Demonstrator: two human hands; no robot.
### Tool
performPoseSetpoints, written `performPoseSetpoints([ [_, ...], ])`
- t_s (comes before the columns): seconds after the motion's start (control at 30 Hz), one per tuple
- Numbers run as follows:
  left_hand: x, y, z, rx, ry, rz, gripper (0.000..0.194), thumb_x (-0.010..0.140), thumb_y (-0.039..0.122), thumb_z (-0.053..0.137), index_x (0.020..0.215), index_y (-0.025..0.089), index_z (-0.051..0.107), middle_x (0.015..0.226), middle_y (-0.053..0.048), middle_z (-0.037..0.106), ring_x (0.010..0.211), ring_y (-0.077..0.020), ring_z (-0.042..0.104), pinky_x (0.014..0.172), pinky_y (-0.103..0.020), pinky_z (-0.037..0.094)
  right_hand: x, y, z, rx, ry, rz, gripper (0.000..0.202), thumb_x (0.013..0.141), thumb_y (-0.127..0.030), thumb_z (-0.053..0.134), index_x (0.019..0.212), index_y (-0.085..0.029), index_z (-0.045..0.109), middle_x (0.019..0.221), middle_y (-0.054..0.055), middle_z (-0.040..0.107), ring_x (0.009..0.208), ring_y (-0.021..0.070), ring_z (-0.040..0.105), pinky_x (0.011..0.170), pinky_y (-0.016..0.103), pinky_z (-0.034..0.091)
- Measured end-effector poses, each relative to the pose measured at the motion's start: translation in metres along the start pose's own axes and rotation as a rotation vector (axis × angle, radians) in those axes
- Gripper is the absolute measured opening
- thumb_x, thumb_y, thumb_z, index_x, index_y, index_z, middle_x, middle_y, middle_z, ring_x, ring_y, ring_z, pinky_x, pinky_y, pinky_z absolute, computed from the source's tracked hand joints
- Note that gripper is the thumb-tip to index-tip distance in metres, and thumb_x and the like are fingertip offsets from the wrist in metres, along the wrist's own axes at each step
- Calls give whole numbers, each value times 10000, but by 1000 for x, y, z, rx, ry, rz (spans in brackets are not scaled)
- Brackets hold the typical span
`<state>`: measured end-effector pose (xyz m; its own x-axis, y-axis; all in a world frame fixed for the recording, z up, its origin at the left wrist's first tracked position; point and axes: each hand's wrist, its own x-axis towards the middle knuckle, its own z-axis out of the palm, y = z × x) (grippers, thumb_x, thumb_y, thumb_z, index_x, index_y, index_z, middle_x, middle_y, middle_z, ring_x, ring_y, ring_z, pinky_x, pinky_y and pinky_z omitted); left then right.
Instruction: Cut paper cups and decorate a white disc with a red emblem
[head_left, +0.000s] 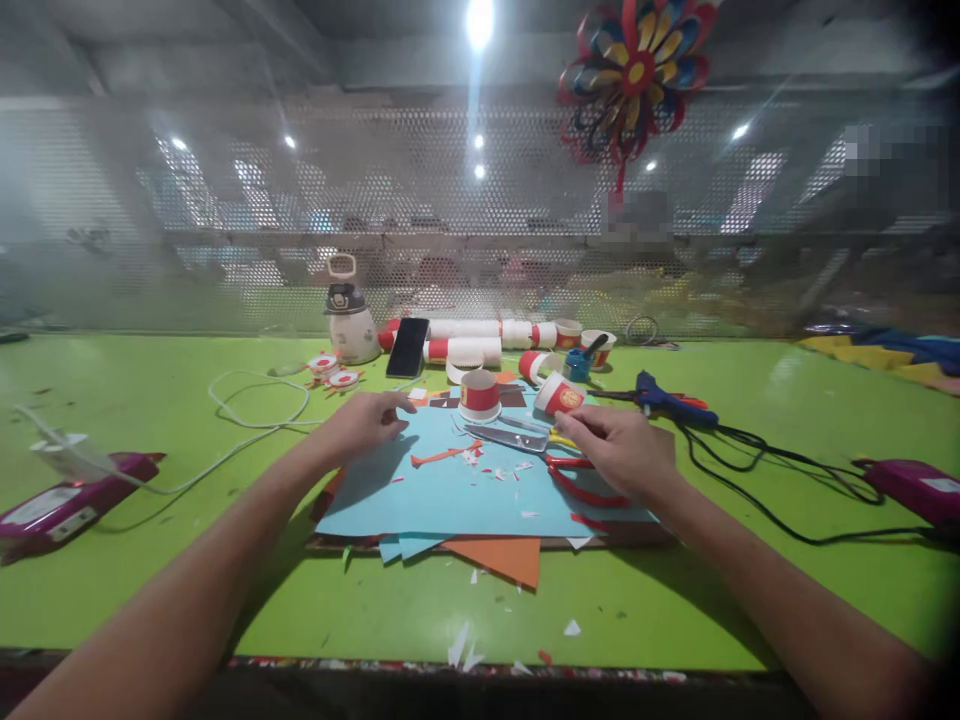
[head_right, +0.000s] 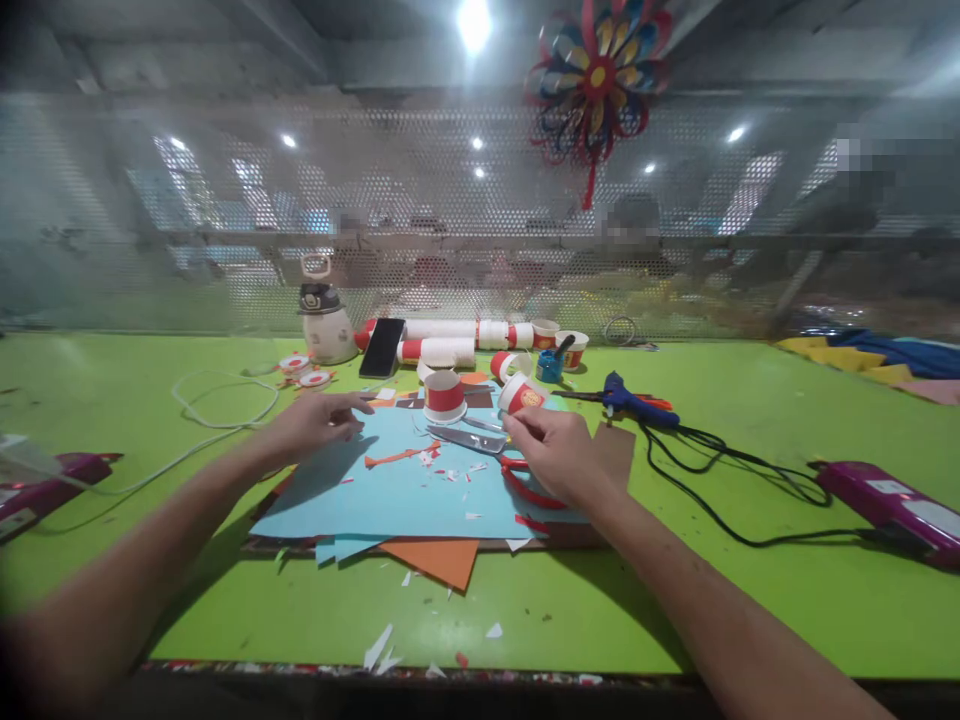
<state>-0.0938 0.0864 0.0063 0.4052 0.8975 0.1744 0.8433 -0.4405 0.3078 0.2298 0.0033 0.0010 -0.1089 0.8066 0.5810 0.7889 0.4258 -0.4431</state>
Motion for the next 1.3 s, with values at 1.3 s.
performPoseSetpoints([
  [1.3, 102, -36, 21, -724, 10, -223, 326, 914, 318, 581, 1195, 154, 566, 1178, -94, 608, 981, -217, 628, 818, -422, 546, -11, -11, 13, 99, -33, -72, 342, 920, -331, 500, 673, -180, 683, 606, 34, 659, 569, 164, 572, 544, 271, 410],
])
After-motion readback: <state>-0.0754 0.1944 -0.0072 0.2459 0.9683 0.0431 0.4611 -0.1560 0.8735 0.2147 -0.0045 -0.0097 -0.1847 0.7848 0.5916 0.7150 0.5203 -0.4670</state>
